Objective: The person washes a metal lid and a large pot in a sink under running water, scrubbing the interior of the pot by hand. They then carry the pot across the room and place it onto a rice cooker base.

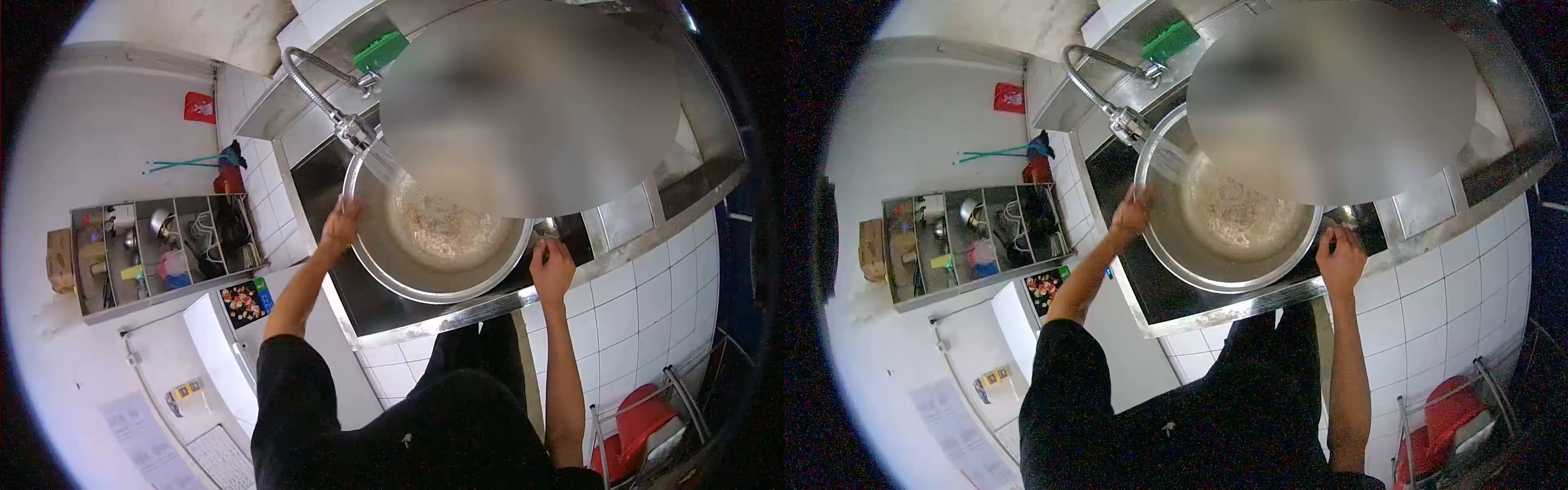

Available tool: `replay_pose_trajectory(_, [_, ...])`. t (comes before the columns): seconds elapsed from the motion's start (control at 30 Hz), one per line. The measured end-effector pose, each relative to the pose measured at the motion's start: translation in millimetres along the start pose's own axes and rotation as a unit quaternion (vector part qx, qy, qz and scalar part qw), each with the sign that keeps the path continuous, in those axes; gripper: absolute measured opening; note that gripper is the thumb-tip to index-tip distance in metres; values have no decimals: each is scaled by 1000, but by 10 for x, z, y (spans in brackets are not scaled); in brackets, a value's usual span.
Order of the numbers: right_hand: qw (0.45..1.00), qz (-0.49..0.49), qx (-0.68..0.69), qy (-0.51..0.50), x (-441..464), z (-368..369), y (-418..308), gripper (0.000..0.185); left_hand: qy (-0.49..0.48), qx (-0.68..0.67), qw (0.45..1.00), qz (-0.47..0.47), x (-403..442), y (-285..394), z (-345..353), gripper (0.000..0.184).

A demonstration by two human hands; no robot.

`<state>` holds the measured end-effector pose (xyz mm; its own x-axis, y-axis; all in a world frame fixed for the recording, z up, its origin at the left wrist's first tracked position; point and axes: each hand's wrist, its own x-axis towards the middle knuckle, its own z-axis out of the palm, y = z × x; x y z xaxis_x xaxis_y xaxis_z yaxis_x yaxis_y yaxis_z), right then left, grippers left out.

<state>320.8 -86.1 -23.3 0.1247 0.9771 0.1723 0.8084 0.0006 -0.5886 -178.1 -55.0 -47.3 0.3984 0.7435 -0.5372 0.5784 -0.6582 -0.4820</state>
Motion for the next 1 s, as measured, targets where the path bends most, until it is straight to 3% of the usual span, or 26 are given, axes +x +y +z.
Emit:
replay_pose_trajectory(0.07, [1000,7,-1,8,36,-39,-53,16,96,108,989,18,150,-122,36,54])
replay_pose_trajectory(0.1, [1000,7,2,12,23,-63,-85,16,-38,-96,993,-62,122,78,121,53])
replay_pose_trajectory(0.17, [1000,7,-1,7,10,-20,-44,16,-66,-73,995,-3,-127,607,74,49])
replay_pose_trajectory(0.2, [1000,3,-3,5,41,-8,-25,16,-98,-140,983,65,-185,1021,110,45])
replay_pose_trajectory(0.23, [1000,7,-3,10,72,-10,-40,16,-175,-277,937,121,-158,1448,3,49])
replay_pose_trajectory(0.27, [1000,26,-4,-10,66,-21,-73,16,-124,-442,884,91,-176,1858,-269,41])
replay_pose_trajectory(0.3, [999,40,-6,-31,69,-35,-96,17,-25,-471,871,134,-57,2426,-102,37])
replay_pose_trajectory(0.37, [999,43,-18,-21,80,-23,-128,17,-25,-681,731,-45,162,2559,-984,37])
replay_pose_trajectory(0.4, [999,45,-20,-18,74,-42,-151,18,-23,-685,727,-46,167,2557,-722,37])
replay_pose_trajectory(0.43, [999,41,-20,-12,101,-56,-160,18,29,-574,812,104,170,2517,-178,39])
replay_pose_trajectory(0.47, [998,44,-25,-22,114,-70,-165,18,81,-431,864,249,146,2323,196,41])
replay_pose_trajectory(0.5, [999,36,-26,-18,107,-69,-149,18,-161,-364,894,208,167,1660,-17,41])
replay_pose_trajectory(0.53, [999,40,-24,-23,106,-42,-116,18,-183,-303,918,176,231,1098,-15,44])
replay_pose_trajectory(0.6, [997,60,-30,-36,120,-53,-173,19,-59,-78,990,101,508,267,521,50])
replay_pose_trajectory(0.63, [997,54,-33,-36,124,-49,-193,19,95,121,987,42,841,-11,1353,54])
replay_pose_trajectory(0.7, [997,60,-44,-30,106,-50,-198,18,63,103,992,28,1077,-567,487,58])
replay_pose_trajectory(0.77, [999,18,-23,13,72,-5,-145,18,22,50,998,-11,965,-445,402,62])
replay_pose_trajectory(0.83, [998,36,-45,-29,27,17,-60,21,-24,-19,999,-26,507,45,285,67])
replay_pose_trajectory(0.87, [998,48,-28,-17,22,-11,-104,22,71,-20,989,-125,257,591,553,70])
replay_pose_trajectory(0.9, [998,47,-40,3,-54,38,-66,21,26,-163,980,-107,35,1050,761,49])
replay_pose_trajectory(0.93, [996,31,-80,1,-127,72,-10,18,159,-212,958,-109,-115,1583,1164,48])
replay_pose_trajectory(0.97, [996,14,-93,9,-145,101,59,21,-136,-371,919,-15,-205,1558,465,65])
replay_pose_trajectory(1.0, [991,36,-121,-30,-230,270,271,27,-106,-452,882,-79,-218,1663,77,63])
